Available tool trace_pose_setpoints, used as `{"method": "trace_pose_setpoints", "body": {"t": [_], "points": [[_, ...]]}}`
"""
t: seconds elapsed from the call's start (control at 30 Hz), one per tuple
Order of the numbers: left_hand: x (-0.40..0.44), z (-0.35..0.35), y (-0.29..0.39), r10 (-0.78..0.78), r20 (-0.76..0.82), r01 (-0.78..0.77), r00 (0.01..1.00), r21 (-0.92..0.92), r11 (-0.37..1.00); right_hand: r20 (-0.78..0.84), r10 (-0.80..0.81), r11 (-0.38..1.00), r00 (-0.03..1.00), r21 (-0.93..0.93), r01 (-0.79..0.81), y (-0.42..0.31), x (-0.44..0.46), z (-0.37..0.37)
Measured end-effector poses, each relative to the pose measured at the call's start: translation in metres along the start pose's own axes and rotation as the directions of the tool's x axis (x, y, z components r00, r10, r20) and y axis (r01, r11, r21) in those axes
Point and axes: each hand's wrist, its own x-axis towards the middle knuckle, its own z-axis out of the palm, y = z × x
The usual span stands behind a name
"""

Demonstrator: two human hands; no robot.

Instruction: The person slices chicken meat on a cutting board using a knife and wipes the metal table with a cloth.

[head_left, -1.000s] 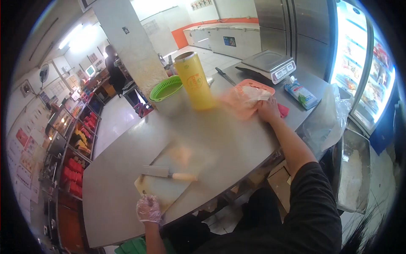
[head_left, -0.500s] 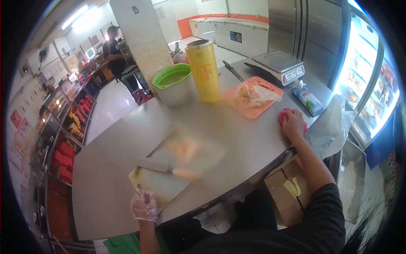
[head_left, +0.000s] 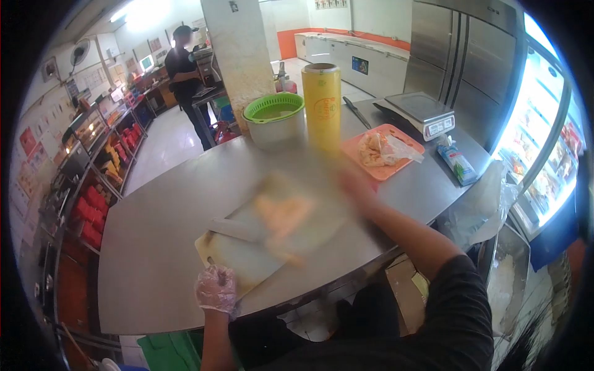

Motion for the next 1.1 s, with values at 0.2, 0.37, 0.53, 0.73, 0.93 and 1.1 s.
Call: {"method": "trace_pose_setpoints", "body": {"t": [0.2,0.37,0.53,0.73,0.93,1.1], "points": [[-0.003,0.004,-0.001,-0.069,0.003,0.069,0.998,-0.05,0.996,-0.203,0.064,0.945,0.977,0.328,0.006,0.079,0.091,0.059],[-0.002,0.004,-0.006,0.007,-0.015,-0.007,1.0,-0.023,1.0,-0.247,-0.085,0.996,0.965,-0.032,0.08,0.062,0.042,0.038],[0.003,0.022,-0.02,0.324,-0.155,-0.291,0.933,0.203,0.935,0.009,-0.151,0.924,0.989,-0.354,0.144,-0.003,-0.083,-0.078],[0.003,0.006,-0.004,0.028,0.01,-0.029,1.0,0.047,0.998,-0.382,0.229,0.78,0.895,-0.478,-0.404,0.139,-0.152,-0.239],[0.003,0.005,-0.001,-0.002,0.007,0.001,1.0,0.091,0.996,-0.247,0.178,0.837,0.953,-0.471,-0.278,0.112,-0.114,-0.203],[0.004,0.002,0.001,-0.033,0.03,0.035,0.999,-0.05,0.998,0.208,-0.002,0.983,0.978,-0.179,0.04,-0.002,-0.103,-0.123]]}}
